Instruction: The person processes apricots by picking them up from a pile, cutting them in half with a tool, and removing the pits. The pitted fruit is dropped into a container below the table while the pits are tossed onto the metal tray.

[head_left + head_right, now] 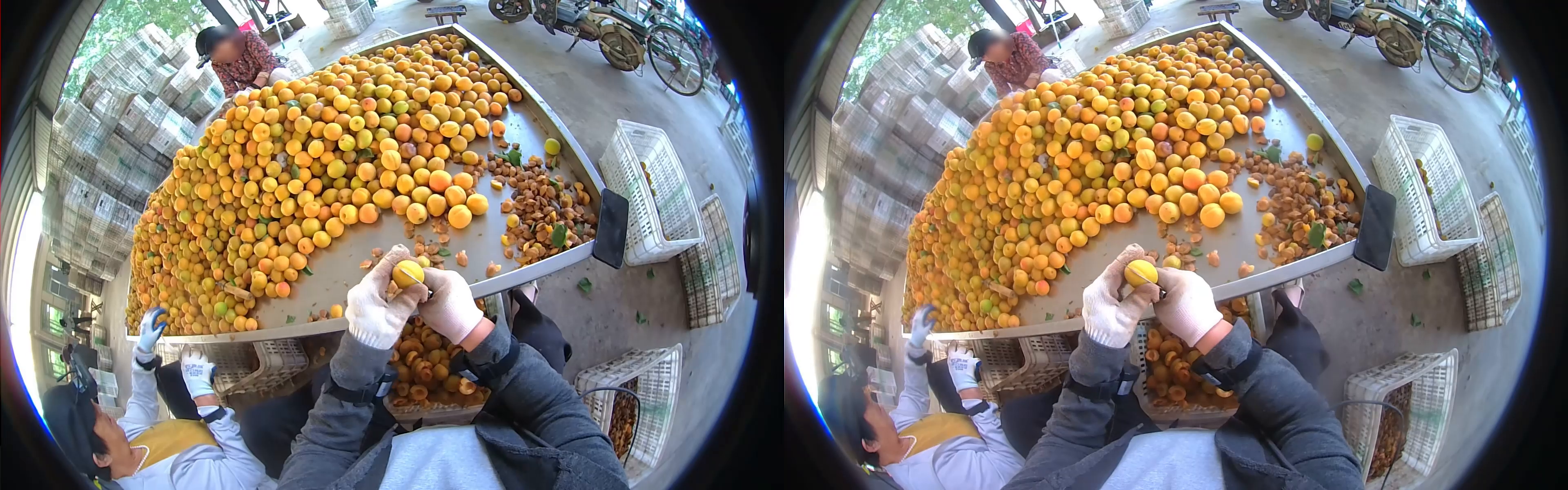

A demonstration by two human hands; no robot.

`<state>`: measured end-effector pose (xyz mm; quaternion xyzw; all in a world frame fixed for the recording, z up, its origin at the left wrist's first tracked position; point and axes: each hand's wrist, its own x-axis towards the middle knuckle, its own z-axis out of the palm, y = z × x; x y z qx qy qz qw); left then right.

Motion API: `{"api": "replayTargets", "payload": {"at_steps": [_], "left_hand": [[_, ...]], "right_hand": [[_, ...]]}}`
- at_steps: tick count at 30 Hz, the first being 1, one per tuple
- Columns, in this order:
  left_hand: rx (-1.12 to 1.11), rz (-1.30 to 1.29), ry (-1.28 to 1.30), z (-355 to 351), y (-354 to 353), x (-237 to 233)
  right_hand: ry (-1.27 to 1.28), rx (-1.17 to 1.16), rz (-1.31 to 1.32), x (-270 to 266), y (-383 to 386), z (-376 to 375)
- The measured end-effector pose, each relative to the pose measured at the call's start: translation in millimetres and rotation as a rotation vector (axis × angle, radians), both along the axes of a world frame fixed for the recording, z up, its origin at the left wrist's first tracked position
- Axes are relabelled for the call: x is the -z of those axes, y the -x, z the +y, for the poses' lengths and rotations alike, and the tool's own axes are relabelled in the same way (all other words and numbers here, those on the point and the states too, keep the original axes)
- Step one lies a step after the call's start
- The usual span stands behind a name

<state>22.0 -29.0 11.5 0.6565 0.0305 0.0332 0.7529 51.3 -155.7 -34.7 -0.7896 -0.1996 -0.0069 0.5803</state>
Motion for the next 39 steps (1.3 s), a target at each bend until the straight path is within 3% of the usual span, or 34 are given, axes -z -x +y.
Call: {"api": "replayTargets", "payload": {"at_steps": [2, 7, 9, 10, 16, 18, 20, 22, 23, 27, 29, 32, 33, 34, 36, 37, 38, 39], "left_hand": [[-0.007, -0.327, -0.654, 4.7, -2.4, -2.2], [-0.038, -0.329, -0.789, 0.2, -4.1, -0.2], [0.012, -0.058, 0.257, -5.6, -0.7, 3.0], [0.01, -0.058, 0.256, -2.7, -0.3, 5.1], [-0.012, -0.065, -0.103, -2.1, -0.5, 1.7], [-0.018, -0.383, -0.766, 3.1, -5.5, 7.7], [-0.013, -0.335, -0.742, 3.3, -4.7, 13.8], [-0.014, -0.217, -0.47, -0.1, -7.2, 14.7], [-0.016, -0.236, -0.401, -0.8, -7.7, 17.0], [-0.032, -0.232, -0.51, 4.7, -10.3, 17.5], [0.105, -0.075, -0.258, 9.3, -11.5, 10.0], [0.237, -0.019, -0.213, 20.8, -11.2, -4.1], [0.244, 0.065, -0.05, 22.9, -12.3, -4.9], [0.243, 0.058, -0.051, 24.9, -15.7, -2.2], [0.07, 0.142, 0.584, 32.3, -23.5, 14.7], [0.085, 0.139, 0.681, 40.8, -27.2, 27.1], [0.084, 0.139, 0.682, 42.3, -25.6, 26.0], [0.182, 0.148, 0.725, 43.1, -22.7, 24.6]], "right_hand": [[0.007, -0.036, 0.085, 5.7, -1.9, 0.4], [-0.012, -0.06, 0.141, 9.9, -4.1, 1.8], [-0.044, 0.083, 0.033, -0.7, 0.5, 4.8], [-0.045, 0.08, 0.034, 1.1, 0.9, 6.6], [-0.017, 0.05, 0.025, 6.2, -0.9, 2.7], [0.099, -0.037, 0.095, 7.7, -4.2, 0.6], [0.161, -0.05, 0.104, 15.4, -3.5, 2.9], [0.026, -0.002, 0.129, 16.2, -2.9, 7.2], [0.12, -0.023, 0.055, 10.4, -2.0, 6.0], [0.101, 0.022, 0.064, 21.0, -2.2, 12.9], [-0.289, -0.312, 0.393, 44.7, -8.5, 16.0], [-0.477, -0.389, 0.387, 54.6, -11.9, 19.0], [-0.209, -0.368, 0.552, 0.9, -8.6, 0.2], [-0.208, -0.37, 0.545, -2.8, -14.3, -3.2], [-0.142, -0.406, 0.537, -3.7, -18.9, -12.0], [-0.299, -0.356, 0.549, -3.4, -20.5, -17.1], [-0.325, -0.216, 0.367, 2.8, -21.2, -18.5], [-0.342, -0.13, 0.542, -23.5, -20.6, -29.4]]}}
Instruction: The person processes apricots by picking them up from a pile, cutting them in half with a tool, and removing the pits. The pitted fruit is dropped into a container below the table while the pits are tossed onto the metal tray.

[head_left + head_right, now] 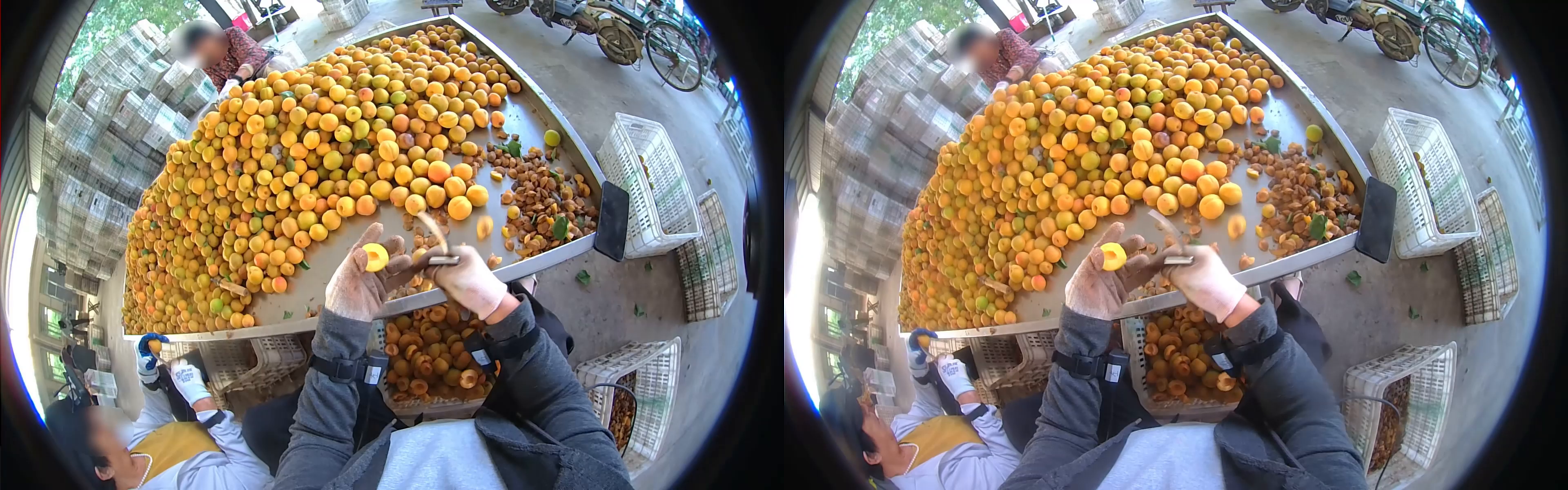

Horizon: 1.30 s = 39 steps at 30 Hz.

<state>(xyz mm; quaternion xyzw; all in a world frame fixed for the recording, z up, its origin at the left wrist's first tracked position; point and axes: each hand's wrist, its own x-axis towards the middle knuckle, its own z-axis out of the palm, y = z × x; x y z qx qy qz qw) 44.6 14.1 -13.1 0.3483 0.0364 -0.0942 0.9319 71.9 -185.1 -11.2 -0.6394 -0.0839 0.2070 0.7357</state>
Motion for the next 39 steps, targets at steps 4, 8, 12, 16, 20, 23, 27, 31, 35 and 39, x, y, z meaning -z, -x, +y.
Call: {"api": "replayTargets", "payload": {"at_steps": [4, 8, 12, 16, 20, 23, 27, 31, 35, 39], "left_hand": [[0.193, 0.051, -0.116, 6.6, 37.4, 6.4], [0.278, -0.079, -0.987, -21.5, 37.9, -31.7], [0.057, -0.167, -1.335, -37.5, -35.5, -30.8], [0.183, -0.288, -1.631, -85.2, -95.3, -16.8], [0.167, -0.525, -1.932, -135.0, -121.0, 19.4], [0.147, -0.457, -2.142, -153.2, -127.5, 32.7], [-0.04, -0.67, -2.241, -141.9, -137.0, 33.7], [0.481, -0.717, -2.138, -153.5, -130.7, 46.1], [0.685, -0.556, -2.12, -148.1, -132.4, 38.8], [0.56, -0.383, -1.689, -113.8, -116.4, 34.8]], "right_hand": [[-0.162, 0.203, 0.185, -18.6, -3.1, -29.1], [-0.255, 0.477, 0.122, -20.7, -13.8, -56.6], [-0.416, 0.633, 0.126, -17.7, -23.5, -74.8], [-0.407, 0.701, 0.075, -15.0, -22.7, -83.7], [-0.342, 0.743, 0.106, -20.9, -23.4, -92.7], [-0.337, 0.743, 0.148, -26.2, -21.7, -94.9], [-0.351, 0.714, 0.125, -25.4, -16.1, -100.6], [-0.381, 0.707, 0.1, -24.3, -16.2, -100.3], [-0.358, 0.729, 0.132, -23.0, -16.1, -99.4], [-0.368, 0.689, 0.145, -21.6, -14.8, -91.7]]}}
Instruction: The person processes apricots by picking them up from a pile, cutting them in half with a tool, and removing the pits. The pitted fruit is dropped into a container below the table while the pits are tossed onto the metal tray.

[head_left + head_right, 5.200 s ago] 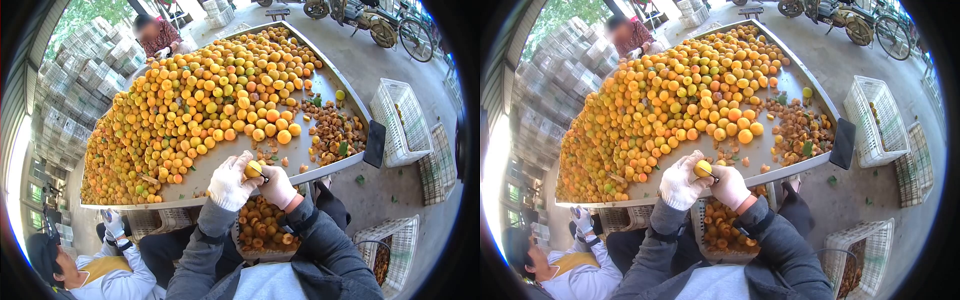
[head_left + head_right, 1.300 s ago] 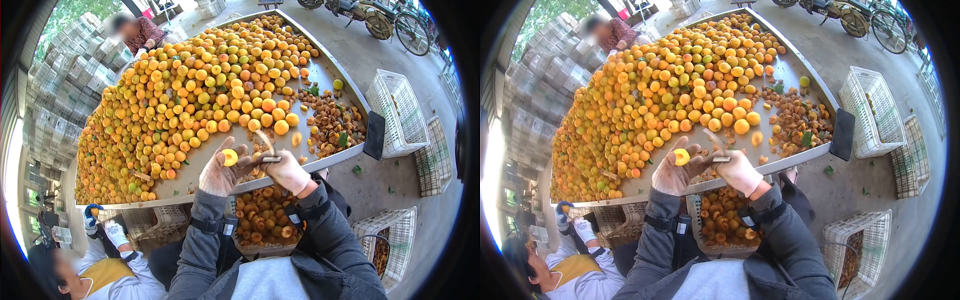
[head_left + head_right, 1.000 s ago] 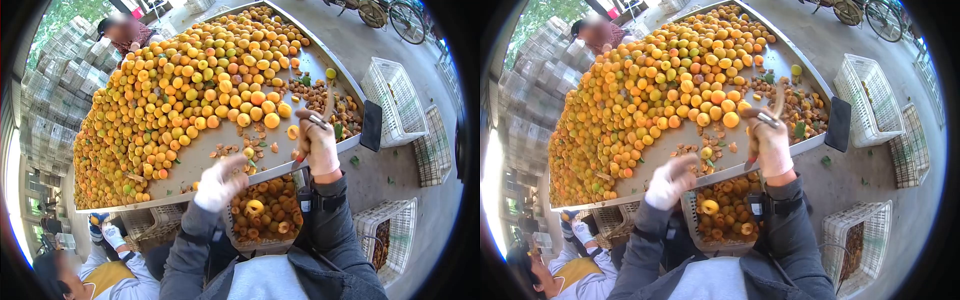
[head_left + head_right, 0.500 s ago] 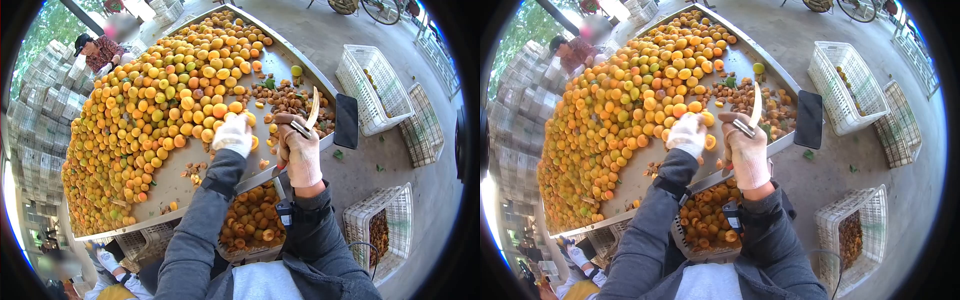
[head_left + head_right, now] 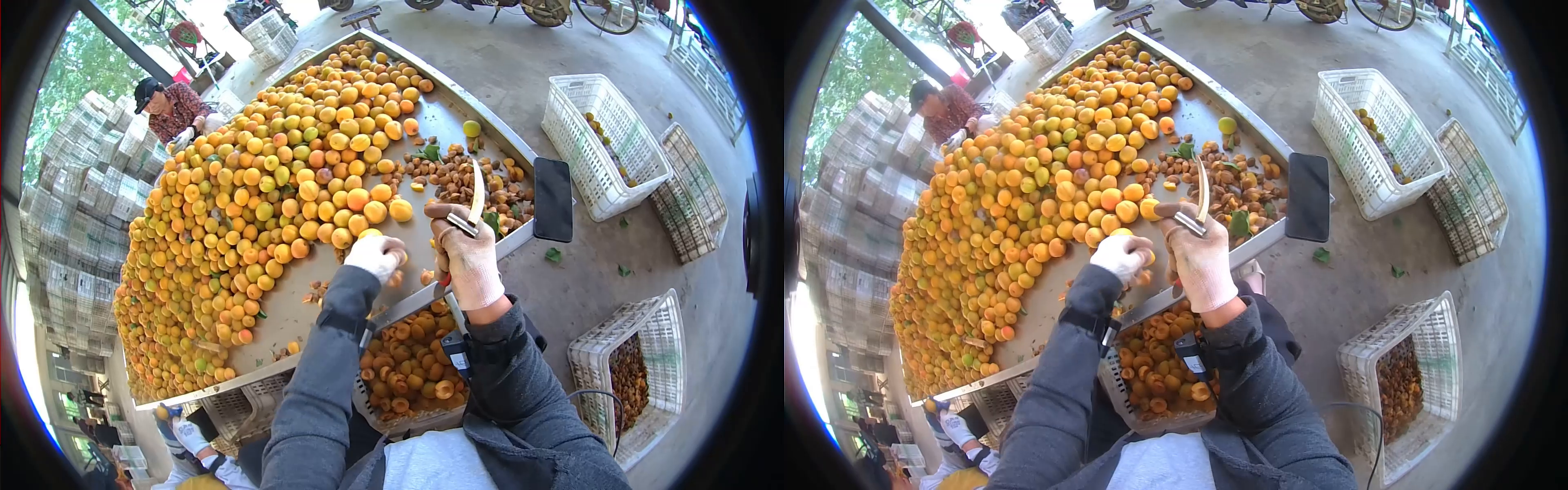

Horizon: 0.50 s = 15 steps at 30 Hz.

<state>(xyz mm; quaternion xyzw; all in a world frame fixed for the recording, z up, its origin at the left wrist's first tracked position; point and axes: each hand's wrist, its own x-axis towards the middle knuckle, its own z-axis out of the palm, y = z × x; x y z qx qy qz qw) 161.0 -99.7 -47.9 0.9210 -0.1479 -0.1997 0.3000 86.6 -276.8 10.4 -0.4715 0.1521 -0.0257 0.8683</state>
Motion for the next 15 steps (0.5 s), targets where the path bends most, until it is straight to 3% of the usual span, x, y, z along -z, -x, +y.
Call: {"api": "replayTargets", "payload": {"at_steps": [2, 3, 7, 10, 15], "left_hand": [[-0.511, 0.433, 0.678, 12.5, 25.7, -3.4], [-0.55, 0.483, 0.891, 19.6, 35.2, -1.1], [-0.607, 0.502, 1.078, 25.5, 76.0, -16.3], [-0.657, 0.48, 1.2, 24.5, 96.0, -20.8], [-0.74, 0.43, 1.189, 21.5, 112.6, -33.2]], "right_hand": [[-0.07, 0.039, -0.035, 0.4, 2.0, 9.3], [-0.117, 0.066, -0.073, 6.1, 1.5, 14.8], [-0.337, 0.192, -0.211, 8.8, 2.4, 31.9], [-0.345, 0.223, -0.244, 5.2, 6.8, 43.9], [-0.19, 0.199, -0.354, 12.3, 7.6, 63.9]]}}
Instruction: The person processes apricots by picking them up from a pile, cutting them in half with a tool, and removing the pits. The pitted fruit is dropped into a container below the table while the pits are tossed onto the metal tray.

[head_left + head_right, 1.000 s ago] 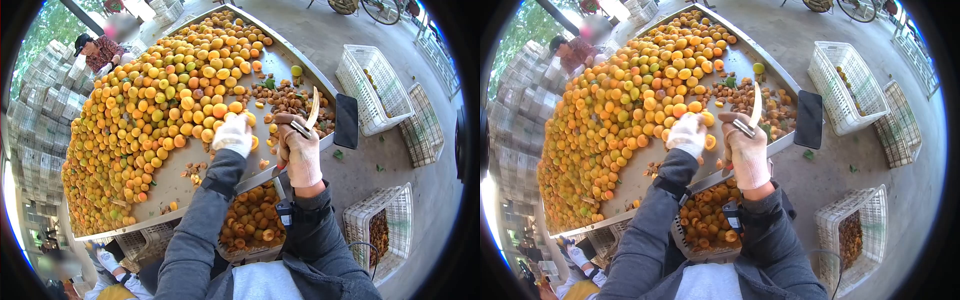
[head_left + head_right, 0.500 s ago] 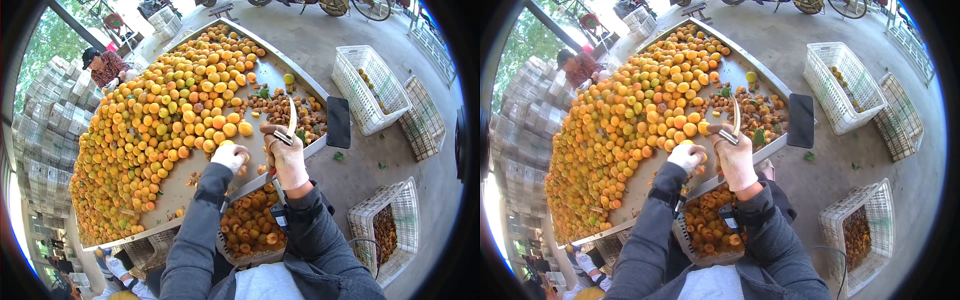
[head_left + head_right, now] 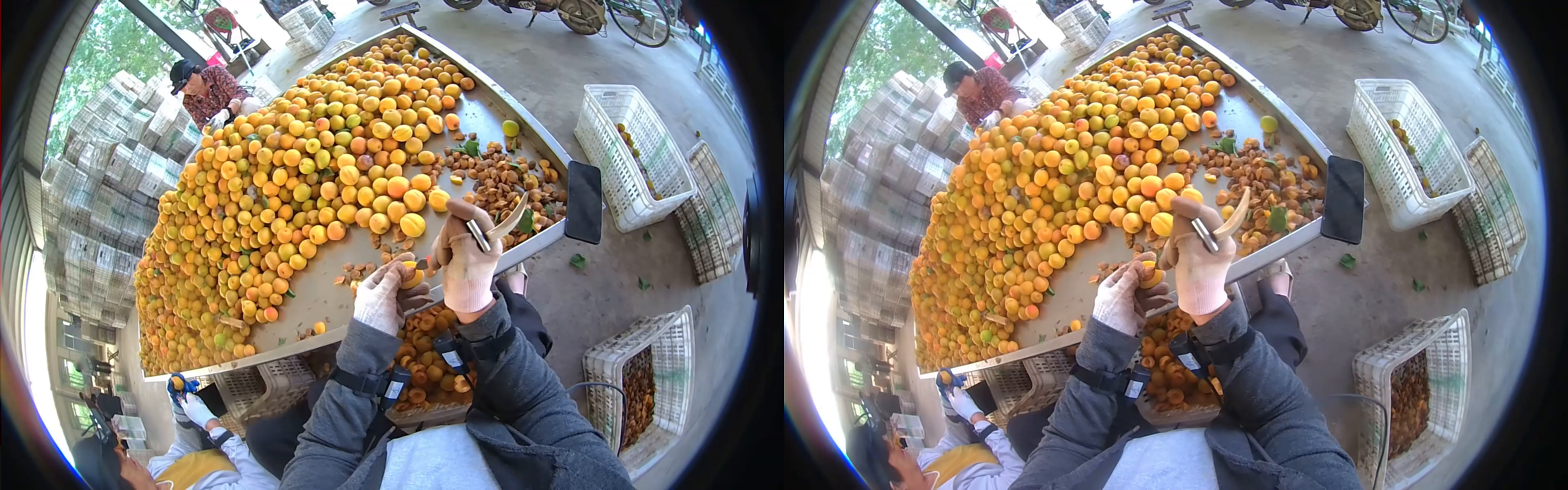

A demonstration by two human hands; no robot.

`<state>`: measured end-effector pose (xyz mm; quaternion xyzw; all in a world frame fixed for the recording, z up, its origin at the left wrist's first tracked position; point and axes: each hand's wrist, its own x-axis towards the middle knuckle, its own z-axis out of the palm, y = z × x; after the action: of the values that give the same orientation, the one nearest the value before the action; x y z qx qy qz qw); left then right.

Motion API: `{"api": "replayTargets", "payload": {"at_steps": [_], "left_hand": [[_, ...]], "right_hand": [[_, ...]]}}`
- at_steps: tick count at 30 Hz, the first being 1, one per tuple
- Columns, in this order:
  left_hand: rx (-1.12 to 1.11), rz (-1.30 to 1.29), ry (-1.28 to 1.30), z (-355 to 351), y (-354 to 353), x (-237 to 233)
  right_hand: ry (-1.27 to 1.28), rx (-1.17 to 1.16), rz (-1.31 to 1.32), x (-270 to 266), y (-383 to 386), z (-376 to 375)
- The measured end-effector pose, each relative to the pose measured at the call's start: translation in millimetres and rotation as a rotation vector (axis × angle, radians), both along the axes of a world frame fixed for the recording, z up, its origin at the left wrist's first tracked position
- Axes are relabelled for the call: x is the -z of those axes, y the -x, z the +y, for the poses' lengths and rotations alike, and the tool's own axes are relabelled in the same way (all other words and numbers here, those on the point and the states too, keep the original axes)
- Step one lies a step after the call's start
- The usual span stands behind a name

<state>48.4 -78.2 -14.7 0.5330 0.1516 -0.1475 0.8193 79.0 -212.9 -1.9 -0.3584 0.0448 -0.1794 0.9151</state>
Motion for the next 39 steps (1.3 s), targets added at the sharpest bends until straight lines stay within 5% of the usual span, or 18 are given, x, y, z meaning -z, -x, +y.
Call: {"api": "replayTargets", "payload": {"at_steps": [5, 12, 16, 23, 25, 27, 29, 39], "left_hand": [[-0.046, -0.116, -0.093, 2.3, 1.8, 6.0], [-0.073, -0.08, 0.157, 25.8, -5.6, 9.2], [-0.052, 0.021, 0.323, 39.3, -8.2, 18.3], [-0.234, -0.017, 0.342, 63.1, -27.8, 21.5], [-0.314, -0.132, 0.108, 78.2, -36.5, 28.1], [-0.305, -0.183, 0.103, 95.1, -43.9, 31.1], [-0.435, -0.334, -0.303, 100.7, -47.8, 33.6], [-0.568, -0.187, -0.472, 135.2, -40.9, 45.2]], "right_hand": [[0.096, 0.001, -0.098, 6.0, -1.2, 13.6], [-0.569, -0.26, 0.264, 22.1, -52.4, 13.6], [-0.91, -0.532, 0.226, 58.2, -61.4, 36.6], [-0.475, -0.2, 0.213, 22.0, -51.3, 18.3], [-0.405, -0.16, 0.21, 14.4, -45.8, 11.2], [-0.392, -0.137, 0.217, 16.4, -44.3, 6.9], [-0.356, -0.144, 0.209, 18.6, -43.3, 1.3], [-0.314, -0.162, 0.156, 21.4, -34.2, -20.3]]}}
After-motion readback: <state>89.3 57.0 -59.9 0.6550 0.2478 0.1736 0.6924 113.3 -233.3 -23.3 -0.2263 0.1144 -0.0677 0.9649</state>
